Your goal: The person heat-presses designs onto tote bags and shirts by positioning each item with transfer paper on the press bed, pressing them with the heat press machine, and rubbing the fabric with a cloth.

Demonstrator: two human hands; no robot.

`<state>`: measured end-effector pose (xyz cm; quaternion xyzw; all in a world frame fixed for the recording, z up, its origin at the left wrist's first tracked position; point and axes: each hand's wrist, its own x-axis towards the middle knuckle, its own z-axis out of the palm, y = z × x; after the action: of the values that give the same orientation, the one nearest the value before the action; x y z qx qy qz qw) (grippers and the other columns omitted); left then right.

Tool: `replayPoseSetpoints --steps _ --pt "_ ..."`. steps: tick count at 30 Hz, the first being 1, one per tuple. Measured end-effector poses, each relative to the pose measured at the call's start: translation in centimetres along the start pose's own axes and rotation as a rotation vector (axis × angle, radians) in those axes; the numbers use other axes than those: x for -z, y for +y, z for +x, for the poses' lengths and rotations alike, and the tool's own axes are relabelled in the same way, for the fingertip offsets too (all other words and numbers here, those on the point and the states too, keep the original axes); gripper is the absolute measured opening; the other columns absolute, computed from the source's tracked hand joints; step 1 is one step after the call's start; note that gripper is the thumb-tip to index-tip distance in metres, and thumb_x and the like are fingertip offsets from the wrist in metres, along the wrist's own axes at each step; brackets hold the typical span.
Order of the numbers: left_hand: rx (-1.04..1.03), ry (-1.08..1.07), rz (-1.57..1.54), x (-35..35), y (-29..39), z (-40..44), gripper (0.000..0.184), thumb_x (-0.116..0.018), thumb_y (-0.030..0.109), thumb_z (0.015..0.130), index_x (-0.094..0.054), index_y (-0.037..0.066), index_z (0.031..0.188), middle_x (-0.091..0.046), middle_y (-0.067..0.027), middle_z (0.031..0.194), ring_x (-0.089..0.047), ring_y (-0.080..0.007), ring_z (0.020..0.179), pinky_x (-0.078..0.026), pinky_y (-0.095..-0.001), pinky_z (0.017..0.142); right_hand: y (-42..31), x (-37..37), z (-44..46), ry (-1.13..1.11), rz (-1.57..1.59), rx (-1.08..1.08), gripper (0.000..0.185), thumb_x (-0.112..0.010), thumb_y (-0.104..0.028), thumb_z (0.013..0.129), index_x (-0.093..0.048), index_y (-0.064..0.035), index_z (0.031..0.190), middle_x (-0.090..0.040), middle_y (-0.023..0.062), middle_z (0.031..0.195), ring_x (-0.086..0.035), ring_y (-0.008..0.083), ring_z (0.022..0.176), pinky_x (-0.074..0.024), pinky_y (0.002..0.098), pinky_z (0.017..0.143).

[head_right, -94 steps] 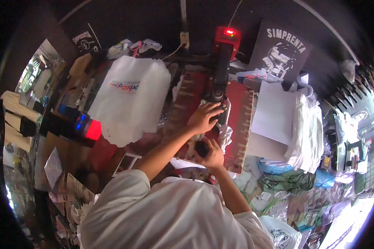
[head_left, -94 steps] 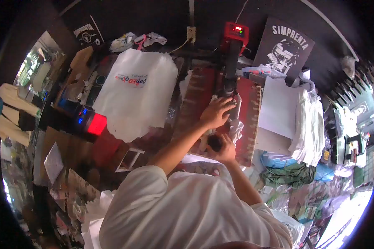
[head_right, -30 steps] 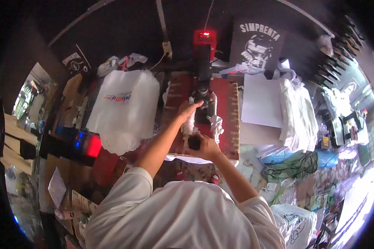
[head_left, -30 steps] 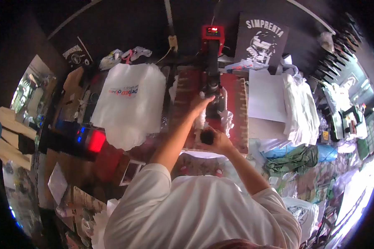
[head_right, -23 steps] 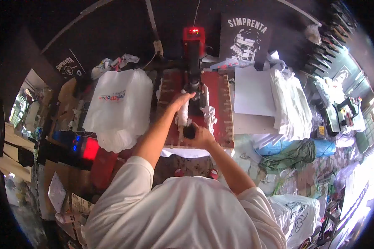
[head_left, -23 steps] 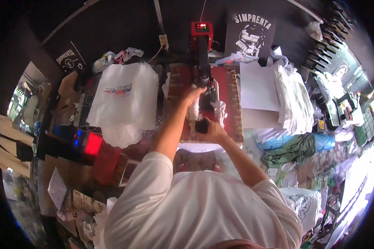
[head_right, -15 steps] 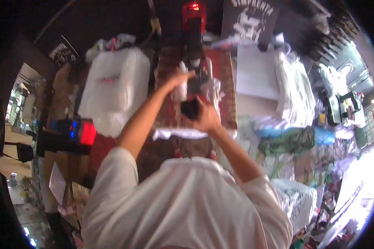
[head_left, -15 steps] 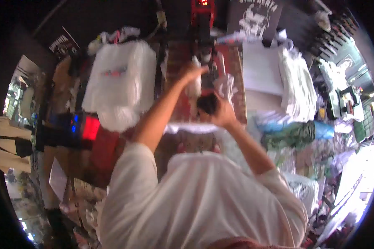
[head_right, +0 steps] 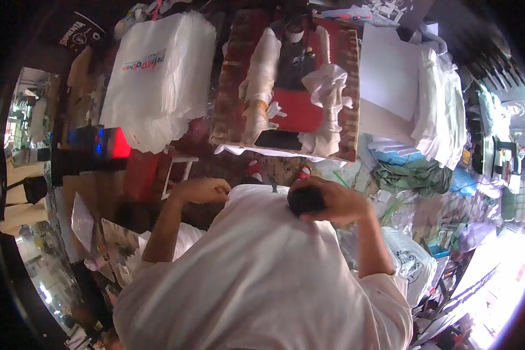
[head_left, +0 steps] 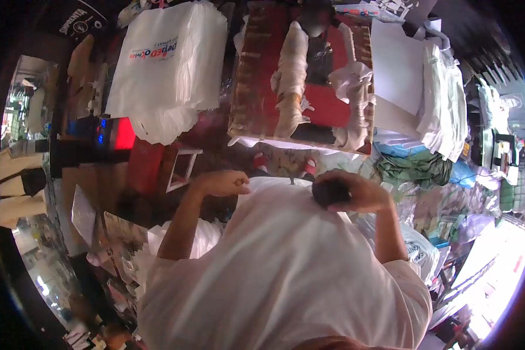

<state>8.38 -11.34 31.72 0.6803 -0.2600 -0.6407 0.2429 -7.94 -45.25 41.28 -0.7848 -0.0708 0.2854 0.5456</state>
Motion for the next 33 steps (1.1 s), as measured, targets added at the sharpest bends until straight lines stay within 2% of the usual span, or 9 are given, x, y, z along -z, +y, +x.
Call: replayPoseSetpoints --steps 3,8,10,13,17,22,26,29,33 --pt "0.072 0.042 0.262 -2.6 -0.6 1.9 0.048 -0.063 0.024 0.086 -0.051 0.006 0.129 -0.061 -0.0146 0.117 -0.06 -0.0273 0.105 -0.047 -0.037 0.089 2.2 -2.7 1.9 0.141 0.321 -0.074 0.057 -0.075 -0.02 0.079 -0.049 -0.0086 0.128 -0.058 0.0084 0.121 -0.053 0.0191 0.113 -0.0398 0.0339 0.1" --pt "-0.058 0.053 0.277 -4.8 -0.7 2.2 0.057 -0.064 0.01 0.076 -0.05 0.008 0.131 -0.059 -0.0173 0.122 -0.057 -0.0316 0.112 -0.046 -0.0396 0.095 2.9 -4.3 3.5 0.16 0.262 -0.087 0.057 -0.073 -0.016 0.079 -0.048 -0.007 0.129 -0.056 0.0062 0.12 -0.051 0.0175 0.113 -0.0381 0.0329 0.101" --pt "-0.139 0.024 0.417 -4.5 -0.3 1.1 0.063 -0.067 0.015 0.076 -0.046 0.008 0.135 -0.056 -0.0182 0.127 -0.055 -0.0315 0.116 -0.044 -0.039 0.096 4.1 -4.7 3.8 0.228 0.582 -0.037 0.051 -0.074 -0.018 0.079 -0.051 -0.0064 0.122 -0.057 0.0054 0.111 -0.052 0.0174 0.107 -0.0388 0.0315 0.098" --pt "-0.127 -0.055 0.357 -3.9 3.9 -3.2 0.076 -0.069 0.016 0.074 -0.036 0.011 0.142 -0.054 -0.0187 0.128 -0.053 -0.0321 0.119 -0.043 -0.0397 0.099 4.8 -4.1 3.6 0.199 0.499 -0.021 0.052 -0.073 -0.013 0.077 -0.05 -0.0066 0.124 -0.057 0.0046 0.112 -0.052 0.0169 0.107 -0.0387 0.0316 0.098" --pt "-0.303 -0.007 0.067 -8.3 -1.7 -3.7 0.091 -0.073 0.024 0.073 -0.023 0.01 0.148 -0.044 -0.0205 0.139 -0.043 -0.0328 0.129 -0.035 -0.0402 0.107 6.1 -4.5 4.1 0.211 0.499 -0.041 0.055 -0.072 -0.006 0.075 -0.049 -0.0069 0.125 -0.056 0.0054 0.113 -0.051 0.0169 0.109 -0.0387 0.0321 0.098" --pt "-0.528 0.366 0.164 -10.1 -2.0 -3.6 0.105 -0.078 0.036 0.07 -0.016 0.003 0.148 -0.016 -0.0188 0.153 -0.018 -0.0372 0.141 -0.018 -0.044 0.115 6.4 -6.0 5.8 0.425 0.668 -0.096 0.06 -0.073 -0.001 0.072 -0.045 -0.0065 0.125 -0.056 0.0066 0.114 -0.052 0.0179 0.11 -0.0385 0.0309 0.099" --pt "-0.612 0.402 0.137 -10.1 -2.8 -1.9 0.107 -0.079 0.037 0.069 -0.016 0.004 0.148 -0.018 -0.0186 0.153 -0.019 -0.0374 0.141 -0.019 -0.0452 0.115 7.2 -6.0 7.2 0.34 0.763 -0.028 0.065 -0.073 0.003 0.069 -0.043 -0.008 0.126 -0.055 0.0067 0.118 -0.053 0.0184 0.111 -0.0407 0.0314 0.098" --pt "-0.597 0.339 0.123 -9.8 -2.7 -2.3 0.099 -0.075 0.032 0.076 -0.014 0.004 0.149 -0.015 -0.0161 0.155 -0.016 -0.0328 0.142 -0.019 -0.0416 0.116 7.7 -6.0 8.3 0.388 0.448 0.057 0.063 -0.072 0.004 0.07 -0.045 -0.0089 0.126 -0.055 0.0102 0.119 -0.054 0.0227 0.113 -0.0438 0.0343 0.096" --pt "-0.572 0.35 0.02 -10.0 -3.8 -2.8 0.102 -0.077 0.033 0.073 -0.014 0.007 0.149 -0.015 -0.0143 0.155 -0.017 -0.0323 0.142 -0.02 -0.0413 0.116 11.3 -4.4 10.4 0.789 -0.34 0.158 0.052 -0.068 -0.001 0.079 -0.048 -0.0058 0.127 -0.053 0.0178 0.122 -0.052 0.0333 0.116 -0.0411 0.0412 0.099"
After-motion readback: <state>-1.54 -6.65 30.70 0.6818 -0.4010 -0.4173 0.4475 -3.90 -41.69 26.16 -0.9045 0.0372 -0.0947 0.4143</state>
